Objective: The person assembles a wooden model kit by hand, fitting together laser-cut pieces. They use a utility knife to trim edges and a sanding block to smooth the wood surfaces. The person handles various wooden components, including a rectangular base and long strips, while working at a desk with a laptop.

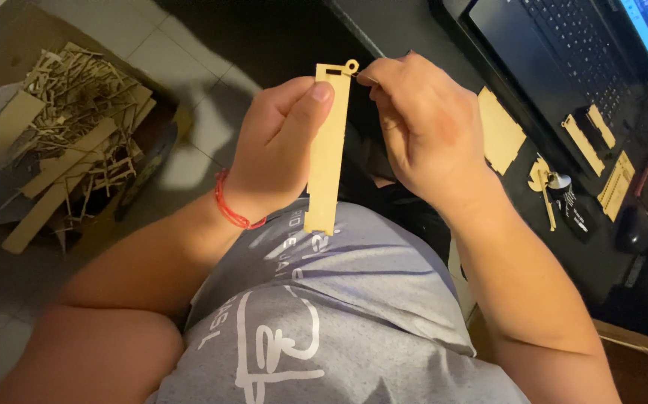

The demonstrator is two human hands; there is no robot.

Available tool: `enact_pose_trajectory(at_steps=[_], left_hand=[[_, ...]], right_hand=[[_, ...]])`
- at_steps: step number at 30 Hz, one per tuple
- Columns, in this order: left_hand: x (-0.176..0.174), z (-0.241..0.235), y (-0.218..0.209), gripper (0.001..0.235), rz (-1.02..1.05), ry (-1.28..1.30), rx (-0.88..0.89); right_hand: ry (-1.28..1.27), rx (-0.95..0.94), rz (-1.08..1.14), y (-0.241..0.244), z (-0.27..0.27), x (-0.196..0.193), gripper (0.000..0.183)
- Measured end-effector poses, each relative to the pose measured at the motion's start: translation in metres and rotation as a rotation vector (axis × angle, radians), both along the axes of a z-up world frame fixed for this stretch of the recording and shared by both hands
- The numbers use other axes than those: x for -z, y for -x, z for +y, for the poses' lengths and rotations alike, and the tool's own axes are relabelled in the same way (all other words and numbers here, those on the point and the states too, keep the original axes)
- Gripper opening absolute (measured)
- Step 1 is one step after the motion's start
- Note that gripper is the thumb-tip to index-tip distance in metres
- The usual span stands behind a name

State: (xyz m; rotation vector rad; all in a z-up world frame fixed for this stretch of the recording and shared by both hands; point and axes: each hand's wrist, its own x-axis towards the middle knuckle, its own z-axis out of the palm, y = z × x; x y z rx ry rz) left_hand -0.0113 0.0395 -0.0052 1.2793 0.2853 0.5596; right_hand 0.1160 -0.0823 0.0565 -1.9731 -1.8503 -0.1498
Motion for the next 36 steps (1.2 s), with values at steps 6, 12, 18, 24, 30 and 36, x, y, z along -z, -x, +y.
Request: enact_pose_trajectory(at_steps=[6, 12, 18, 24, 30, 36], left_hand=[[0.002, 0.001, 0.003, 0.036, -0.016, 0.001, 0.018], [0.010, 0.003, 0.005, 0.038, 0.085, -0.180, -0.032], [0.006, 0.003, 0.007, 0.039, 0.088, -0.170, -0.008], [0.012, 0.003, 0.006, 0.040, 0.111, -0.258, -0.004], [0.011, 0.005, 0.006, 0.042, 0.150, -0.294, 0.023], [0.004, 0.004, 0.007, 0.040, 0.125, -0.276, 0.019]], right_hand=[[-0.045, -0.001, 0.043, 0.004, 0.007, 0.011, 0.016], [0.050, -0.033, 0.132, 0.006, 0.002, 0.013, 0.017], [0.028, 0.052, 0.126, 0.004, -0.001, 0.015, 0.016], [0.051, -0.007, 0.078, 0.015, -0.006, 0.014, 0.020], [0.070, -0.119, 0.056, 0.018, -0.013, 0.013, 0.035], [0.007, -0.016, -0.006, 0.016, -0.007, 0.012, 0.020]])
